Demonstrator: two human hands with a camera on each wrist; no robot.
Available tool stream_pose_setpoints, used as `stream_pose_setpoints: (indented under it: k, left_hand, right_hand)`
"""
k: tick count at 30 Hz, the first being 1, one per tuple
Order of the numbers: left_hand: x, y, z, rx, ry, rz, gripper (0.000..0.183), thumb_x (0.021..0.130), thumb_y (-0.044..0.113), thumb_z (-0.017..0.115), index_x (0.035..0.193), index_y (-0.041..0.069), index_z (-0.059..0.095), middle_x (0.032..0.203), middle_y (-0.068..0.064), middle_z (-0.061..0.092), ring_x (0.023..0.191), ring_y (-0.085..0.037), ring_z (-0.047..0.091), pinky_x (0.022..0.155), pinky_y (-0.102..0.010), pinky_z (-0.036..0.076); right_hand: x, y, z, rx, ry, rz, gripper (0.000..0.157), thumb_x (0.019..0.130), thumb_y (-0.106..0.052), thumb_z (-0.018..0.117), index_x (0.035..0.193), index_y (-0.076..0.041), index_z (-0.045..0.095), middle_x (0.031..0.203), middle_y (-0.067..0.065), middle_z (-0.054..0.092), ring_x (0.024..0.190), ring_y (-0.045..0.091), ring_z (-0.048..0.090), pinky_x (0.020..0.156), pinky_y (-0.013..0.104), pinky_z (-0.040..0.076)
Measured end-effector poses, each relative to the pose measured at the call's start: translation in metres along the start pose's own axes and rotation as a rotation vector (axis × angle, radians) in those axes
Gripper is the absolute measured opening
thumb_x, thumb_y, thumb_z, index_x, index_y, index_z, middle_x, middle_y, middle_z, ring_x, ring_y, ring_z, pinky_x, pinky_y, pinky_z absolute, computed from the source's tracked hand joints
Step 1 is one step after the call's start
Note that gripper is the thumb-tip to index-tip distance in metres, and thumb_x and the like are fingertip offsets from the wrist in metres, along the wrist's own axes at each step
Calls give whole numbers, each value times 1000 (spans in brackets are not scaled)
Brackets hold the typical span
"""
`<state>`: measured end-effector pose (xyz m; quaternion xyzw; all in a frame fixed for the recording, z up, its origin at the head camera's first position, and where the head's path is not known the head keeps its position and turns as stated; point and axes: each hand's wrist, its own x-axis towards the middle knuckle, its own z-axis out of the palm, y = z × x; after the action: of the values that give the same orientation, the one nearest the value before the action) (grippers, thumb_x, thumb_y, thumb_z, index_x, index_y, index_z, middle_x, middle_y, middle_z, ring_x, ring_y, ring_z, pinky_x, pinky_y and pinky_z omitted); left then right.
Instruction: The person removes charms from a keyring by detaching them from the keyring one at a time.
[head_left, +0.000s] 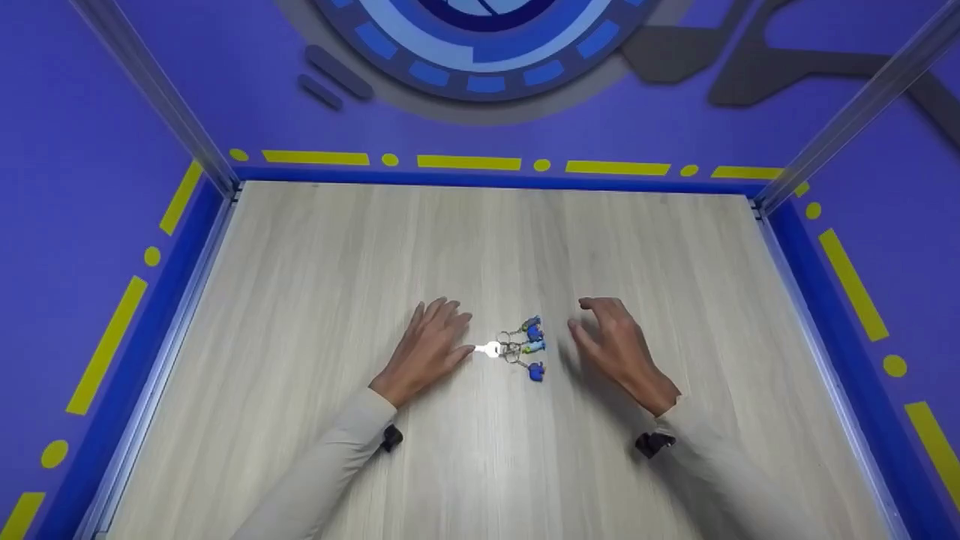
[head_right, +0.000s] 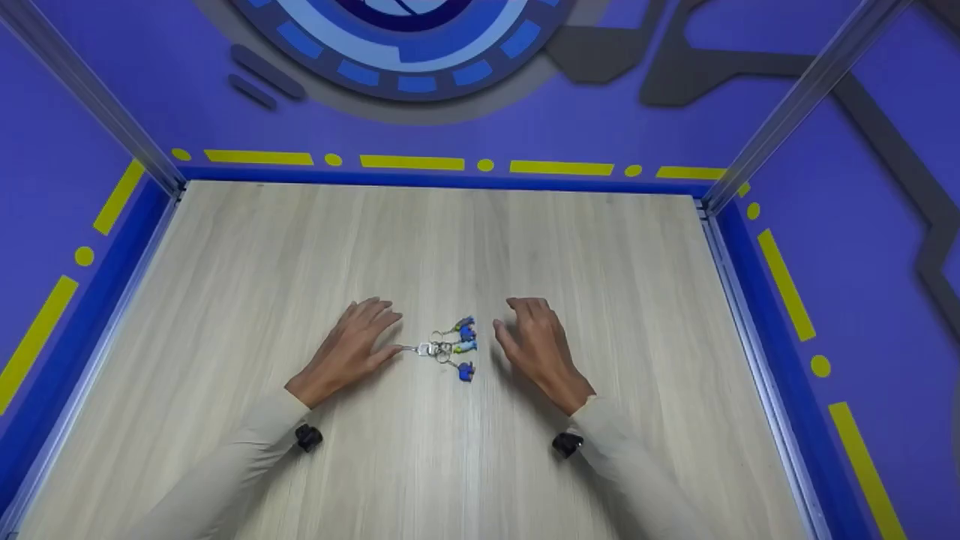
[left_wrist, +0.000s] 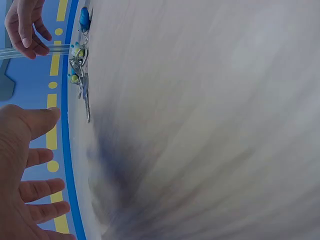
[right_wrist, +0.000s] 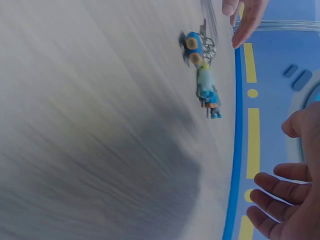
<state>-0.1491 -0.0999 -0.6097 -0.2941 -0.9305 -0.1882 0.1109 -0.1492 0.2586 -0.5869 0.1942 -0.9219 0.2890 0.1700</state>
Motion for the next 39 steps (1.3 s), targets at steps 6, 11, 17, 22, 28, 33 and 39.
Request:
stream_pose_setpoints:
  k: [6, 11, 17, 22, 28, 33, 39]
  left_hand:
    - [-3, 5, 8, 10, 48, 65, 43, 100, 31, 83, 134, 5, 73, 140, -19, 69, 138, -40, 60, 115, -68, 47]
    - [-5, 9, 13, 1, 34, 75, 41, 102, 31, 80, 133, 5, 73, 138, -18, 70, 136, -40, 60, 115, -66, 47]
    - [-7, 14, 17, -30, 17, 78, 41, 102, 32, 80, 134, 7, 73, 139, -17, 70, 138, -40, 60, 117, -63, 46]
    - [-7, 17, 21, -53, 35, 98, 41, 98, 30, 84, 130, 8, 73, 138, -18, 70, 136, -40, 60, 116, -61, 47]
    - [-6, 22, 23, -40, 46, 122, 41, 98, 31, 84, 131, 8, 74, 139, -16, 70, 135, -38, 61, 117, -60, 48]
    - [-5, 25, 25, -43, 65, 137, 39, 97, 30, 85, 128, 7, 76, 137, -16, 72, 133, -36, 63, 117, -56, 47]
    - [-4, 28, 28, -35, 64, 142, 37, 97, 27, 85, 126, 8, 76, 135, -15, 72, 132, -36, 63, 116, -56, 48]
  right_hand:
    - [-7, 1, 10, 15, 7, -39, 36, 98, -14, 82, 125, 8, 73, 119, 24, 74, 114, 41, 70, 94, 58, 59]
    - [-11, 0, 17, 23, 18, -77, 34, 96, -12, 83, 121, 9, 73, 115, 23, 74, 111, 40, 70, 92, 57, 60]
    - [-15, -3, 26, 29, 19, -101, 33, 94, -11, 84, 120, 8, 73, 112, 21, 74, 108, 38, 70, 90, 55, 60]
    - [-18, -7, 31, 45, -6, -101, 33, 94, -12, 84, 120, 7, 74, 111, 19, 75, 108, 38, 69, 92, 54, 59]
    - [-21, -10, 38, 52, -16, -104, 33, 94, -14, 85, 119, 6, 74, 110, 16, 74, 107, 35, 68, 92, 51, 59]
    - [-24, -14, 43, 55, -14, -115, 32, 93, -12, 85, 117, 5, 75, 109, 14, 72, 104, 33, 67, 89, 50, 59]
    - [-27, -20, 52, 53, -13, -131, 33, 92, -14, 86, 118, 4, 75, 109, 14, 71, 106, 34, 65, 92, 51, 55]
